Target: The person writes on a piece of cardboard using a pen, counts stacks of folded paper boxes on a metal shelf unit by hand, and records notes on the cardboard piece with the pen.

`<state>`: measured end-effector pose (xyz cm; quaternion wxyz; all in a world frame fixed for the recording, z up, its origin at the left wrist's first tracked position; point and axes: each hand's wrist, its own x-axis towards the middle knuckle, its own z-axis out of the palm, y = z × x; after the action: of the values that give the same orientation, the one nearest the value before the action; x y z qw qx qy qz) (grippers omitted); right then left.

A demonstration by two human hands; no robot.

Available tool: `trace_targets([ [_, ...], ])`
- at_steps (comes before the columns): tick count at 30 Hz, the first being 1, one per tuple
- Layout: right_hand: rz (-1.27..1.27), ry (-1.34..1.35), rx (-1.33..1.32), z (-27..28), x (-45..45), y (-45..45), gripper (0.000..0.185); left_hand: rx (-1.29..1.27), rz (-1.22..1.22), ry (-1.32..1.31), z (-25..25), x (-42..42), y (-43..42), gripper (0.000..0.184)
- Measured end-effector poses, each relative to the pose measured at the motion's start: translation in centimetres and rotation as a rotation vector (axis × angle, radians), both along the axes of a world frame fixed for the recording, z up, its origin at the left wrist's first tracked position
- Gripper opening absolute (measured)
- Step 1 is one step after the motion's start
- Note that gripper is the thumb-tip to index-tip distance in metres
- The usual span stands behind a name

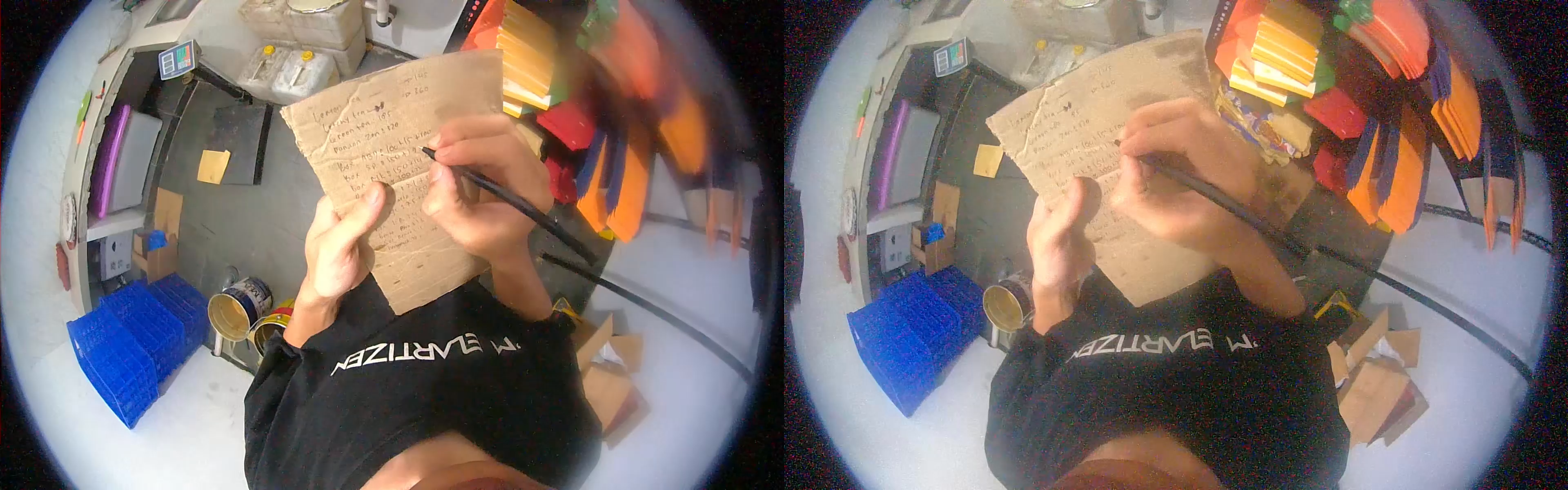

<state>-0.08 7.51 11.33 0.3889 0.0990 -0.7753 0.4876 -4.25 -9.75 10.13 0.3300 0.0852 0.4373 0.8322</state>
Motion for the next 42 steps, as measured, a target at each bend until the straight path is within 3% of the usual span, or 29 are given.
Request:
trace_targets([
  [4, 0.024, -0.026, -0.126, -0.4, 0.4, -0.4, 0.027, -0.012, 0.029, -0.023, 0.3, 0.5, 0.1, 0.049],
  [14, 0.102, 0.031, -0.120, -0.8, 0.3, -0.1, 0.029, 0.000, 0.033, 0.006, -0.8, 0.8, -0.4, 0.048],
  [17, 0.003, 0.023, -0.082, -0.8, 0.7, -0.5, 0.028, 0.005, 0.098, 0.001, 0.2, 1.4, 0.2, 0.037],
  [26, -0.003, -0.008, 0.032, -0.1, 0.9, 0.1, 0.028, -0.052, 0.076, 0.043, -0.8, 1.1, -0.1, 0.049],
  [31, -0.045, -0.026, -0.003, 0.2, 0.9, -0.2, 0.029, -0.019, 0.153, 0.068, 0.4, 1.4, 0.7, 0.036],
  [37, -0.080, 0.030, -0.001, -0.3, 0.5, 0.0, 0.027, -0.054, 0.188, 0.035, 1.0, 1.6, 1.4, 0.035],
  [39, -0.013, 0.056, 0.170, 0.4, 0.3, 1.1, 0.027, -0.033, 0.158, 0.058, 0.6, 1.3, 1.2, 0.034],
  [42, -0.067, 0.106, 0.148, -0.1, 0.0, 1.2, 0.027, -0.030, 0.119, 0.062, 0.3, 1.0, 1.0, 0.037],
])
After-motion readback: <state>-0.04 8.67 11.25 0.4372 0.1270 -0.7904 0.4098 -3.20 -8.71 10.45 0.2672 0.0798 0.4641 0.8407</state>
